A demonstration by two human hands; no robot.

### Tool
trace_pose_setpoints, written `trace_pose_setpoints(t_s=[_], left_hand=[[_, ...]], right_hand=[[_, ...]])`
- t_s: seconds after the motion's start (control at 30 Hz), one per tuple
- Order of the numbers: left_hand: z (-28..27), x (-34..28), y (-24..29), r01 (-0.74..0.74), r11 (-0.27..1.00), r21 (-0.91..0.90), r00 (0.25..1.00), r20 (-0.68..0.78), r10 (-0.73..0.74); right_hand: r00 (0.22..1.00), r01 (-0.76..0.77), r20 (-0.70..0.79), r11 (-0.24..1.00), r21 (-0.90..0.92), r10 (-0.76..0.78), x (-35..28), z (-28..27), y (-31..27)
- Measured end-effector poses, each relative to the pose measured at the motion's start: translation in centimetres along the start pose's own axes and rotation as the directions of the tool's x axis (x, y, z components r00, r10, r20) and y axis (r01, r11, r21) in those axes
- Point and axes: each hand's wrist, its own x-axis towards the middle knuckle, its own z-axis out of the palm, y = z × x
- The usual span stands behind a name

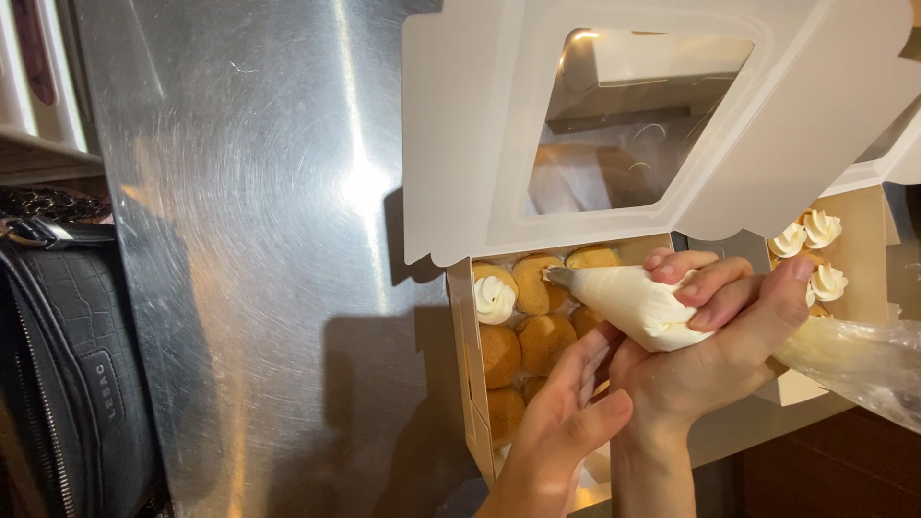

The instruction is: Decorating cupcakes with frosting using a piping bag and refilling the piping bag with cream.

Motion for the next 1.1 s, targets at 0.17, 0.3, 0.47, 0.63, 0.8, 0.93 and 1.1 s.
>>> trace_pose_setpoints(t_s=[0.17, 0.3, 0.47, 0.63, 0.8, 0.93, 1.1], left_hand=[[-0.9, -0.6, -1.7, 0.001, 0.999, -0.051, 1.000, -0.022, -0.003], [-1.0, -1.1, -1.8, 0.050, 0.994, -0.102, 0.998, -0.038, -0.054], [-1.9, -1.8, -3.8, 0.026, 0.995, -0.096, 0.999, -0.039, -0.030], [-2.2, -2.3, -5.1, 0.032, 0.993, -0.114, 0.999, -0.031, -0.035], [-1.6, -1.1, -4.6, 0.007, 1.000, -0.029, 1.000, -0.005, -0.007], [-1.2, -0.6, -4.5, 0.027, 0.998, -0.049, 0.999, -0.018, -0.027], [-0.4, 0.0, -3.0, 0.031, 0.999, 0.009, 0.999, 0.018, -0.031]], right_hand=[[1.000, -0.016, 0.023, 1.000, 0.012, 0.015, -0.5, 0.0, -0.2], [0.998, -0.009, 0.062, 0.999, 0.034, 0.006, -0.7, -0.8, 0.1], [0.998, -0.046, 0.044, 0.998, 0.037, 0.044, -1.0, -0.8, -0.3], [0.996, -0.089, 0.016, 0.994, 0.069, 0.088, -0.8, -1.1, -0.5], [0.996, -0.085, -0.006, 0.996, 0.023, 0.085, -0.6, -1.6, -0.4], [0.999, -0.050, 0.004, 0.998, 0.038, 0.050, 0.1, -2.2, -0.1], [1.000, -0.014, -0.010, 0.999, 0.037, 0.014, 1.0, -2.2, 0.2]])
